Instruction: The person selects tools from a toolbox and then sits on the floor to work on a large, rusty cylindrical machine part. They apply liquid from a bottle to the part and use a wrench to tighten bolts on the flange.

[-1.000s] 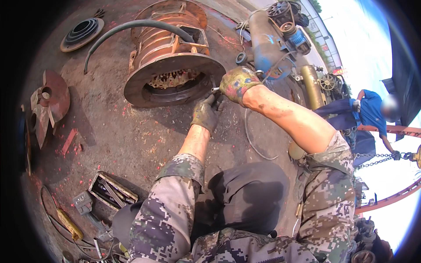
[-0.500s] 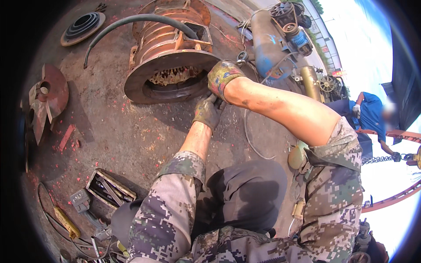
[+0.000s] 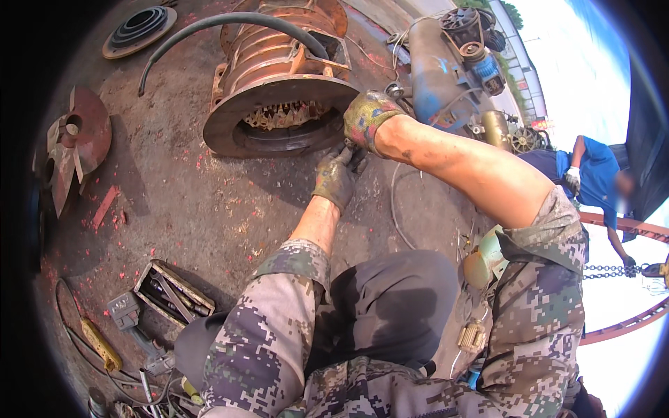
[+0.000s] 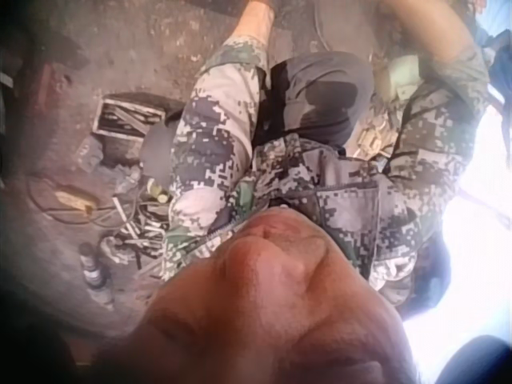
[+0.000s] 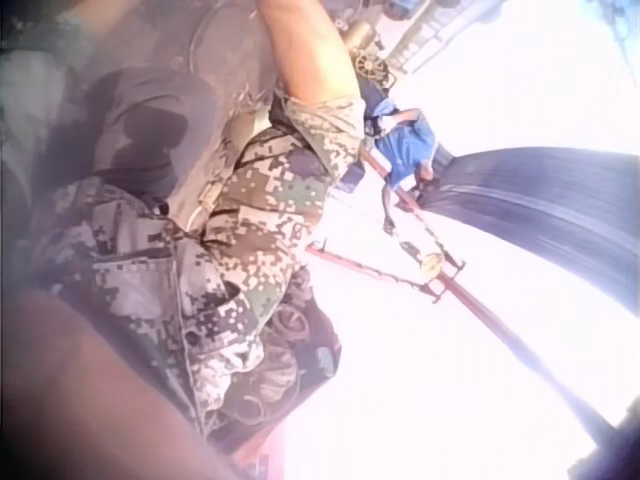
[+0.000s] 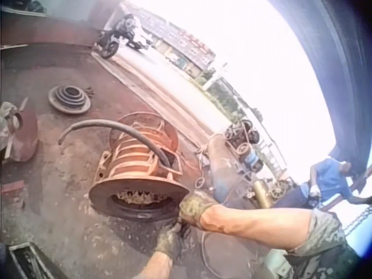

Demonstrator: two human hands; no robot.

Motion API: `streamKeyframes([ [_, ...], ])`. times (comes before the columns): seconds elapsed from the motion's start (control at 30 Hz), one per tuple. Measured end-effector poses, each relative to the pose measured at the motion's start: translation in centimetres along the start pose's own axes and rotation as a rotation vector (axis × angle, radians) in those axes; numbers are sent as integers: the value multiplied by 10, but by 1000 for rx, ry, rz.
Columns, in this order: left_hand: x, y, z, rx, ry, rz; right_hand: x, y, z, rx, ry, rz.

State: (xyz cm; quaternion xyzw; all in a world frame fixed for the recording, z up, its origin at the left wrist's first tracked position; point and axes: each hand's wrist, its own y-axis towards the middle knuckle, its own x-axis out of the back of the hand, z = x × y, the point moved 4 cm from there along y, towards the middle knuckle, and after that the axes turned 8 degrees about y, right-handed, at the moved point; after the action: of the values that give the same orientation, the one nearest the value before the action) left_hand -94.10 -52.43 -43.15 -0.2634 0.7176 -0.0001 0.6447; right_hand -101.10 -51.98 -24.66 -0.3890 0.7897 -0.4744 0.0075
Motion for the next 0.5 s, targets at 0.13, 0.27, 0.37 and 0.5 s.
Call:
streamKeyframes([
  [0.13,-9,5,9,-31,-29,18,4,-5,-2,10,-15,8],
  [0.27,1,13,15,-44,-31,31,9,2,-6,-21,-33,-29],
  [0.37,-4,9,13,-38,-18,20,8,3,-4,-13,-77,-7],
  [0.5,2,14,13,-62,0,40,1,10,-4,-3,-88,24],
])
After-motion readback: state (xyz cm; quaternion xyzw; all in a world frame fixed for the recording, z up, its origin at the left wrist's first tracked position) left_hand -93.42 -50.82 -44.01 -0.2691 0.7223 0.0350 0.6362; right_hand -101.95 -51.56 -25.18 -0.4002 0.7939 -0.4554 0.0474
